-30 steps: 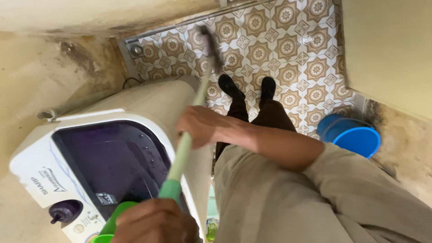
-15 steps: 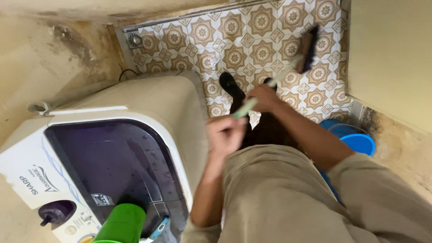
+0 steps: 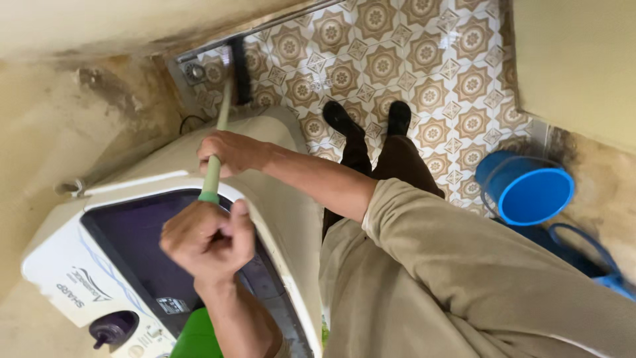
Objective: The person scrubs a tiled floor with a long-handled brush after pouring water from a blue bucket. They move a washing machine to access more of the floor and continue scrubbing the surface.
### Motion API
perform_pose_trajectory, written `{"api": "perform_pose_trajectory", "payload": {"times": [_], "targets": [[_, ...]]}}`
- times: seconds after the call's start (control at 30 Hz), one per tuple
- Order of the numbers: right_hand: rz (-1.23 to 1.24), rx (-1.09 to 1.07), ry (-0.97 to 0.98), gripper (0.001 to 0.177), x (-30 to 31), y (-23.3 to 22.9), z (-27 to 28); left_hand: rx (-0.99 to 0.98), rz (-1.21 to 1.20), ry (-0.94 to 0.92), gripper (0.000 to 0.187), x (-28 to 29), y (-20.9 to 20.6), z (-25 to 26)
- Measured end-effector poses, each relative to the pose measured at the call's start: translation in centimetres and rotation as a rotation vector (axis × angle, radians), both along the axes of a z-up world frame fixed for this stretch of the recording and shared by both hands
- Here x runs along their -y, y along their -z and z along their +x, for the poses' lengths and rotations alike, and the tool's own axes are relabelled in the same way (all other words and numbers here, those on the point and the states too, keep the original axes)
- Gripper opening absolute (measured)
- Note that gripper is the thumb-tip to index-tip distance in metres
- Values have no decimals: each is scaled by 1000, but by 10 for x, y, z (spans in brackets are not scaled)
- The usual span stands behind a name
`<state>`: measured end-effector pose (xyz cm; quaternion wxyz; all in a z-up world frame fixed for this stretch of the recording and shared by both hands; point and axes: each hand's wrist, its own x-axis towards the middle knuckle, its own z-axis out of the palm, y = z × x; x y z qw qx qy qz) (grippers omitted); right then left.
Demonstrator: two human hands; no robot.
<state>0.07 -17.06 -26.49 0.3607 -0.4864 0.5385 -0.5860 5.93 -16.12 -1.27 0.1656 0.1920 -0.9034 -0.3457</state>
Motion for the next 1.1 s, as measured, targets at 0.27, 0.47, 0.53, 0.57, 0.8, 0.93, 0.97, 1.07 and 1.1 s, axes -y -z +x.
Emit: {"api": "perform_pose_trajectory", "payload": {"times": [0.27,0.47,0.53,0.57,0.8,0.93,0.97,1.07,1.1], "targets": [[157,25,-6,24,-70,-111,-19,-271,186,298,40,-26,-76,-16],[424,-53,120,14,-178,-145,-45,-392,557,358,35,-58,-56,-35],[661,29,89,14,-219,-126,-59,-367,708,376,34,-77,-36,-45],[548,-52,207,13,-246,-114,-66,-344,784,394,33,-86,-26,-51],[1054,-37,377,20,-432,-11,-63,296,1028,650,28,-194,93,-87],[1111,-109,458,26,-498,65,-44,298,1007,628,35,-261,184,-80],[1160,-96,451,28,-502,80,-36,308,968,589,36,-261,198,-72],[1085,-233,385,30,-468,116,-28,284,905,425,26,-242,224,-55],[1046,-242,328,29,-446,121,-31,247,922,334,20,-221,219,-46]]}}
